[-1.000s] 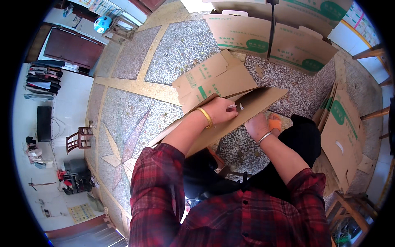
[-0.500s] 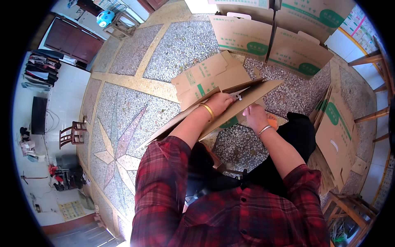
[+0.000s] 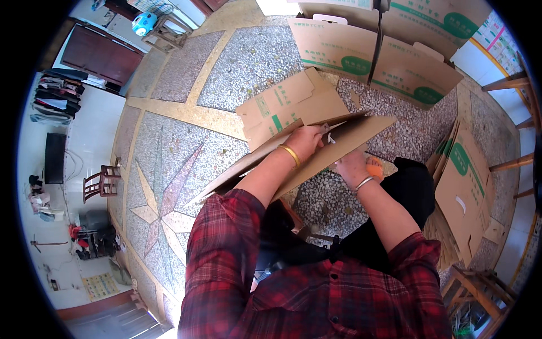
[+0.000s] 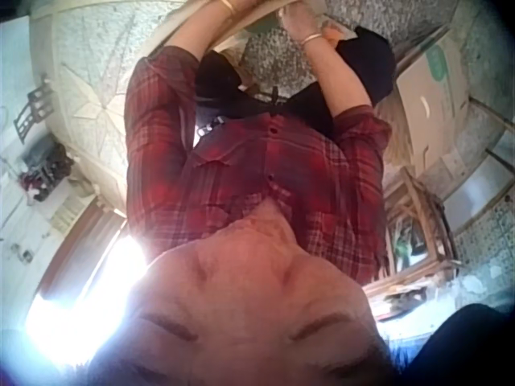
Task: The person sits on the floor and assembles flat cardboard boxes into three-dimensional containers. They fold the flaps and secure them using white plastic clips, repeating the process for multiple boxes.
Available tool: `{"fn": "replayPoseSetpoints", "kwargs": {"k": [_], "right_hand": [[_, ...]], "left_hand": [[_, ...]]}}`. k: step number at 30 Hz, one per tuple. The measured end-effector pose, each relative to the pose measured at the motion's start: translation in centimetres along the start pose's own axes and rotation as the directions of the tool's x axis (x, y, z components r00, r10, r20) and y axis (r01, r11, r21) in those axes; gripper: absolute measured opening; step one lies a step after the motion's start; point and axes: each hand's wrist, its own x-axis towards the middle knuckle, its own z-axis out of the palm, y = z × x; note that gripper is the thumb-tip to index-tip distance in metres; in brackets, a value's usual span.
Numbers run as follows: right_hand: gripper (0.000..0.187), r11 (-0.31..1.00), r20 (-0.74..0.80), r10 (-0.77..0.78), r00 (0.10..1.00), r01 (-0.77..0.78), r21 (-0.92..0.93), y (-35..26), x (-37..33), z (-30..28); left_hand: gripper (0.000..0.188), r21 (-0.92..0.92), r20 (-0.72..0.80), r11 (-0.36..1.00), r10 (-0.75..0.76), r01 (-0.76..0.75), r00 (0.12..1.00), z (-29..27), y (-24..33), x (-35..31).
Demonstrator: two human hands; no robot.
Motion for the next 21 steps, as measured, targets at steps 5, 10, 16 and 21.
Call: {"fn": "replayPoseSetpoints", "kwargs": {"k": [5,10,16,21], "right_hand": [[0.015,0.997,0.031,-0.005,1.000,0.007,-0.081,0.4,0.6,-0.8],[0.016,0.990,0.074,-0.065,0.995,0.073,-0.122,0.3,1.3,-1.5],[0.015,0.982,0.095,-0.031,0.995,0.048,-0.181,-0.1,1.2,-1.6],[0.013,0.996,0.007,0.014,1.000,-0.014,-0.087,-0.2,1.2,-0.5]], "left_hand": [[0.022,0.134,-0.051,0.986,0.104,-0.096,0.993,0.4,-1.0,0.4],[0.022,0.188,-0.110,0.958,0.238,-0.215,0.965,0.8,-2.1,0.8],[0.019,0.266,-0.037,0.928,0.280,-0.261,0.959,0.8,-2.2,0.6],[0.018,0.389,0.080,0.874,0.282,-0.290,0.956,1.2,-1.6,1.0]]}}
